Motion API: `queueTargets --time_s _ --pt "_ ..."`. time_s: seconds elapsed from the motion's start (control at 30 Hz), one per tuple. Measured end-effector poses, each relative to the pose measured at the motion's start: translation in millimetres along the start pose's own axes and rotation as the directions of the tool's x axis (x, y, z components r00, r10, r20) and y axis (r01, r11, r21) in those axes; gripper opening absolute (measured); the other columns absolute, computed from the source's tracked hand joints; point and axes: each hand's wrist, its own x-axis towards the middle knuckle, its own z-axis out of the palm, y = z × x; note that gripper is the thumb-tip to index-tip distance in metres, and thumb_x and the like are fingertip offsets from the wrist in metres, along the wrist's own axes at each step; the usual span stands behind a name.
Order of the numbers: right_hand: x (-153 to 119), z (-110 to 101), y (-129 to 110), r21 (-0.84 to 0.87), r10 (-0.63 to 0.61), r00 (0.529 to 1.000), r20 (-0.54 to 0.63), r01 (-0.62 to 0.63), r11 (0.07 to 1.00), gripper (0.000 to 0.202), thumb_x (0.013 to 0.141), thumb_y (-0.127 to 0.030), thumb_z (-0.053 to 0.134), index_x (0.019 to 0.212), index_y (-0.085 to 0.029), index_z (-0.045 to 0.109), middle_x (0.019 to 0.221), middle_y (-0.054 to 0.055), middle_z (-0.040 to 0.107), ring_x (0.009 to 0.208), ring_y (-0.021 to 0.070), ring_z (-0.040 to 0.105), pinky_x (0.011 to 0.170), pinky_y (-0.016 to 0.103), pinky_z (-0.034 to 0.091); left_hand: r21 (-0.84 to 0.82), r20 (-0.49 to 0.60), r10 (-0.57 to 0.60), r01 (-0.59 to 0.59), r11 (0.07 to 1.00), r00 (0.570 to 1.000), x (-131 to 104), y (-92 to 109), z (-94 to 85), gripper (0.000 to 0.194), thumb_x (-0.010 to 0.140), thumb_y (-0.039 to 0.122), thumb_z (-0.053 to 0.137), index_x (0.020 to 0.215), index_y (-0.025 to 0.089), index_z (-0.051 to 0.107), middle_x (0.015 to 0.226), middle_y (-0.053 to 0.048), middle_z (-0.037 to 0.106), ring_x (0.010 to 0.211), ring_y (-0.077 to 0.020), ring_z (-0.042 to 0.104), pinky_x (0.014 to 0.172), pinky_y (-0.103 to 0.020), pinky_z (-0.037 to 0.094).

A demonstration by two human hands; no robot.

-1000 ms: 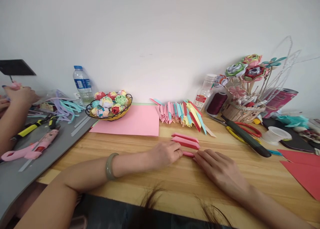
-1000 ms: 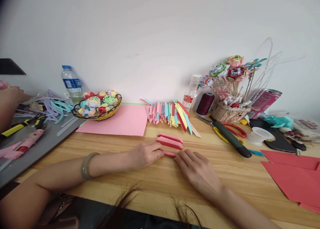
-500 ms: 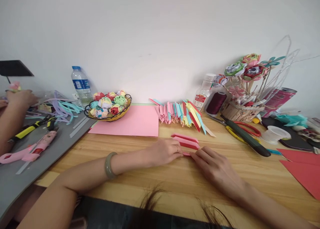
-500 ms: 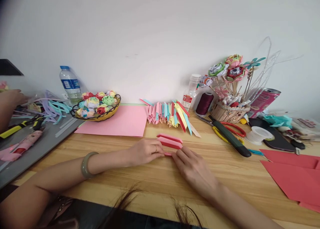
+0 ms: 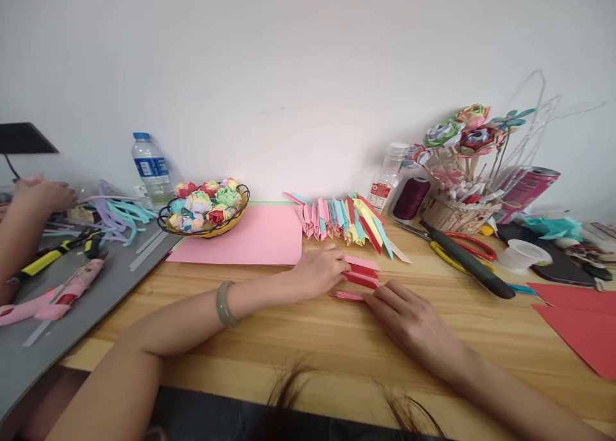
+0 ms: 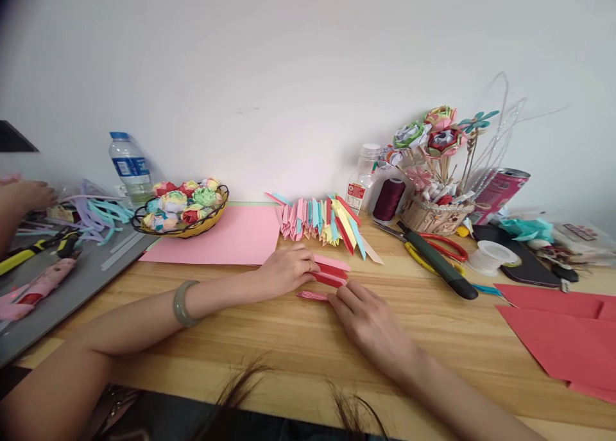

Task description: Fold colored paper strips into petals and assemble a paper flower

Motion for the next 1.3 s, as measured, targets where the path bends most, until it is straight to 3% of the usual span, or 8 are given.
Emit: queueTargets --time_s 0.33,0.47,0.9,1.13,1.3 --pt "1.8 -2.2 -1.1 -0.031 -0.006 1.000 -0.021 0.006 1.000 0.033 0.092 -0.017 0.029 0.090 -0.011 0.062 0.075 0.009 0.058 0.070 0.0179 0.048 0.058 0.029 0.042 0.114 -0.185 0.161 -0.142 0.983 0.969 -11.5 2.4 11.1 0.025 0.089 0.022 0.040 0.080 0.014 0.062 0.088 -0.005 0.060 0.085 -0.0151 0.051 0.072 -0.026 0.044" --pt "0.1 -1.4 -1.2 -0.033 -0.004 1.000 -0.022 0.004 0.999 0.032 0.092 -0.016 0.030 0.090 -0.011 0.061 0.075 0.009 0.058 0.069 0.0178 0.048 0.058 0.030 0.041 0.118 -0.201 0.242 -0.222 0.968 0.949 -15.5 1.2 13.5 0.021 0.088 0.019 0.041 0.083 0.014 0.061 0.083 -0.003 0.063 0.083 -0.0143 0.054 0.074 -0.025 0.044" --pt "-3.0 0.3 -1.4 -0.010 0.016 1.000 0.015 -0.016 1.000 0.031 0.092 -0.017 0.030 0.092 -0.010 0.060 0.076 0.009 0.057 0.070 0.0184 0.048 0.060 0.030 0.041 -0.004 -0.050 0.130 -0.130 0.992 0.990 -19.9 5.4 3.3 0.023 0.088 0.017 0.038 0.078 0.015 0.059 0.080 -0.003 0.059 0.078 -0.0134 0.054 0.070 -0.024 0.042" --pt "-3.9 2.3 -0.5 -0.002 0.013 0.999 0.031 -0.013 1.000 0.027 0.090 -0.016 0.034 0.090 -0.009 0.060 0.075 0.008 0.056 0.070 0.0192 0.047 0.059 0.031 0.040 -0.209 0.041 0.046 -0.036 0.977 0.998 -18.5 3.7 1.0 0.017 0.087 0.021 0.045 0.085 0.016 0.061 0.081 -0.001 0.061 0.078 -0.0116 0.056 0.069 -0.021 0.042" --pt "-3.1 1.1 -0.2 -0.014 0.003 1.000 0.014 -0.003 1.000 0.030 0.091 -0.016 0.032 0.092 -0.009 0.060 0.076 0.009 0.057 0.070 0.0190 0.047 0.059 0.031 0.041 -0.349 -0.003 0.031 -0.030 0.937 1.000 -18.5 4.6 -0.9 0.018 0.087 0.019 0.045 0.085 0.016 0.062 0.088 -0.003 0.060 0.080 -0.0105 0.056 0.073 -0.020 0.043"
